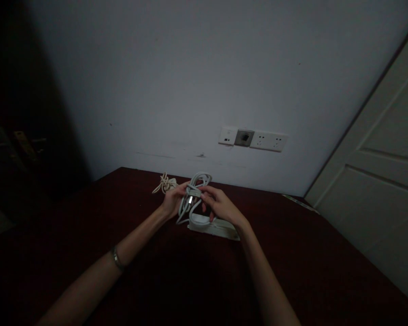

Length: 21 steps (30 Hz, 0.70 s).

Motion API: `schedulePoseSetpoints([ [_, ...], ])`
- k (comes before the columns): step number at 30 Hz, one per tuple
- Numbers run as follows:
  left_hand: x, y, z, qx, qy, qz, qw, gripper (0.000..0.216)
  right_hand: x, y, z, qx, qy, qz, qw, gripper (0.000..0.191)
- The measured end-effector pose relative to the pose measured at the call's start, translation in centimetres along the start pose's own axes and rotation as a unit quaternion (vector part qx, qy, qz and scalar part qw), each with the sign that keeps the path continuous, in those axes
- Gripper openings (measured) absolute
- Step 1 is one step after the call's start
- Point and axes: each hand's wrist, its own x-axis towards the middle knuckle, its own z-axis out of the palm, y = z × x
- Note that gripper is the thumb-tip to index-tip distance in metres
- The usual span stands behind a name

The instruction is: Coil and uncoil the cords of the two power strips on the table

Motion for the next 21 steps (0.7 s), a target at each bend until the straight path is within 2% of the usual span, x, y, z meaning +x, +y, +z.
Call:
schedulePoseSetpoints([
  [3,0.4,0.3,0.4,0.028,0.058,-0.059,0.996,0.05,0.1,0.3,0.3,-0.006,-0.006,0.004,1.0,0.046],
  [6,0.6,0.2,0.7,0.111,0.142,-0.045,0.983,0.047,0.4,0.7,0.9,-0.012,0.005,0.0,1.0,0.043],
  [8,0.6,0.1,0.8,0.135,0.17,-0.028,0.976,0.043,0.6,1.0,1.3,-0.01,0.025,0.001,1.0,0.04],
  [12,0.6,0.0,0.8,0.134,0.197,-0.015,0.971,0.039,0.8,1.2,1.8,-0.011,0.055,0.015,0.998,0.04],
  [17,0.8,0.1,0.4,0.147,0.204,-0.015,0.968,0.027,0.5,0.7,2.2,-0.036,0.044,-0.005,0.998,0.038],
  [21,0.9,-0.1,0.2,0.154,0.206,-0.026,0.966,0.03,0.4,0.5,2.2,-0.057,0.033,-0.011,0.998,0.038],
])
